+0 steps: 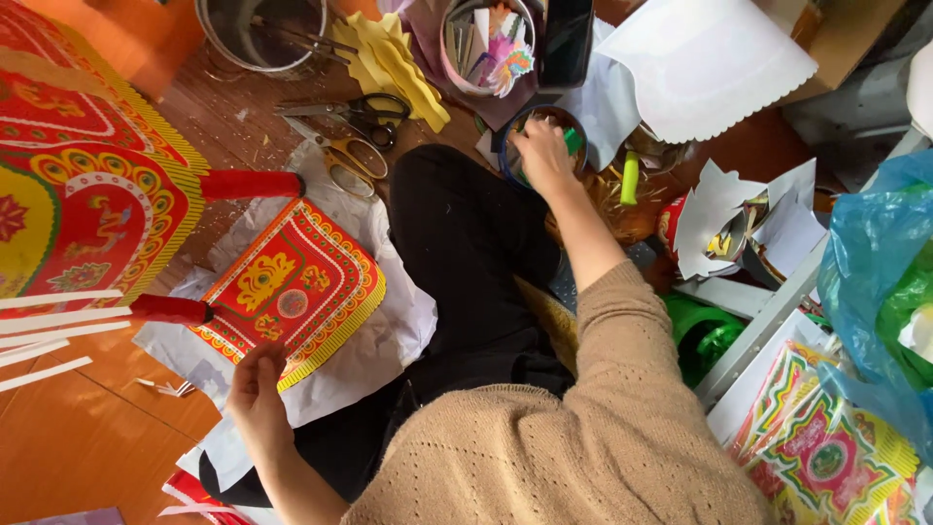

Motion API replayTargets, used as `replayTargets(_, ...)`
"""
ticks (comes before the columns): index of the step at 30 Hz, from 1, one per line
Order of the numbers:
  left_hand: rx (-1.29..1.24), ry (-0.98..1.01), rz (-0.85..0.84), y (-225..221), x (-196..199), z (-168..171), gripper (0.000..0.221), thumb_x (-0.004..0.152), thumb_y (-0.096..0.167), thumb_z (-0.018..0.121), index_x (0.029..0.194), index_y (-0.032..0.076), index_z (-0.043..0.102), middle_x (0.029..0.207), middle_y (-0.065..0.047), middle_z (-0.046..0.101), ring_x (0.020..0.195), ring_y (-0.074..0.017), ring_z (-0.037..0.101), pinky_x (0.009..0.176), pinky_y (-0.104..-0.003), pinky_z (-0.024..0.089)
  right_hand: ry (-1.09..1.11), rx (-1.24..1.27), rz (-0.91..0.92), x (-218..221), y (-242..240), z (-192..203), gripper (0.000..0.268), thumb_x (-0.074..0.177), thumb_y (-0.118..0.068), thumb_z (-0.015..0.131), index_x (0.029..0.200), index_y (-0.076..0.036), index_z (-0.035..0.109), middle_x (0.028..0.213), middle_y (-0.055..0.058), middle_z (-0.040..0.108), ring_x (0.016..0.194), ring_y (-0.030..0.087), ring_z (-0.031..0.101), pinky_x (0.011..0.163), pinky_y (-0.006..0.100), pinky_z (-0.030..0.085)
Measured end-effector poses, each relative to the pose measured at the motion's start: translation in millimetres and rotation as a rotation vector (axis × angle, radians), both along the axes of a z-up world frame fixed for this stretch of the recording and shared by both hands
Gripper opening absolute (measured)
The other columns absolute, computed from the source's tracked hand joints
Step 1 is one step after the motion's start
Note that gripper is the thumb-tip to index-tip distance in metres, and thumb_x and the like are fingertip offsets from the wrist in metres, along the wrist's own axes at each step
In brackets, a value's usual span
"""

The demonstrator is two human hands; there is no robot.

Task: Decorating traditional red paper horse figures with colorful paper panels, green tape, and artificial flowers.

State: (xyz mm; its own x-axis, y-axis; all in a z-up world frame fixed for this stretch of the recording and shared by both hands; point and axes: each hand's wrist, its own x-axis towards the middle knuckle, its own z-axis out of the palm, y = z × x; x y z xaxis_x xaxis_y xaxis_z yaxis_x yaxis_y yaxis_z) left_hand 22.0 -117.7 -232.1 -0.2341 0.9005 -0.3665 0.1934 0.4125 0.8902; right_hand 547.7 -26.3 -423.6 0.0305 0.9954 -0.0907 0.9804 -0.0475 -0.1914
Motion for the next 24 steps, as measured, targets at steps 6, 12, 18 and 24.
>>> replayTargets(6, -0.005, -0.023, 0.015, 1, -1, 9, 0.020, 0.103, 0.010, 0.047, 0.117, 0.001, 0.059, 0.108, -0.013, 0.066, 0.101, -0.0196, 0.065, 0.096, -0.029, 0.053, 0.043, 0.225, -0.049, -4, 7, 35, 0.007, 0.075, 0.003, 0.062, 0.074, -0.004, 0.062, 0.084, 0.011, 0.053, 0.080, 0.034, 0.050, 0.062, 0.044, 0.038)
replayTargets(12, 0.023, 0.044, -0.110, 17, 8, 20, 0.016, 0.090, 0.005, 0.062, 0.102, 0.010, 0.069, 0.095, -0.001, 0.067, 0.091, -0.0089, 0.059, 0.083, -0.021, 0.046, 0.612, 0.490, -0.308, -49, -4, 130, 0.015, 0.081, -0.008, 0.071, 0.085, -0.010, 0.057, 0.084, 0.006, 0.059, 0.080, 0.022, 0.058, 0.075, 0.034, 0.045)
replayTargets(18, 0.409, -0.027, -0.482, 60, 78, 107, 0.027, 0.089, 0.010, 0.068, 0.116, 0.008, 0.068, 0.117, -0.013, 0.069, 0.111, -0.0305, 0.064, 0.095, -0.042, 0.050, 1.140, 0.528, -0.044, -211, 21, 252, 0.012, 0.082, -0.007, 0.069, 0.076, -0.009, 0.058, 0.079, 0.007, 0.062, 0.072, 0.018, 0.061, 0.063, 0.028, 0.048)
replayTargets(24, 0.584, -0.286, -0.190, 57, 57, 165, 0.040, 0.091, 0.003, 0.063, 0.130, -0.002, 0.056, 0.120, -0.018, 0.063, 0.112, -0.0250, 0.057, 0.096, -0.042, 0.048, 1.202, 0.562, 0.448, -323, 0, 368, 0.011, 0.091, -0.015, 0.066, 0.083, -0.007, 0.065, 0.098, 0.010, 0.069, 0.090, 0.027, 0.068, 0.079, 0.034, 0.053)
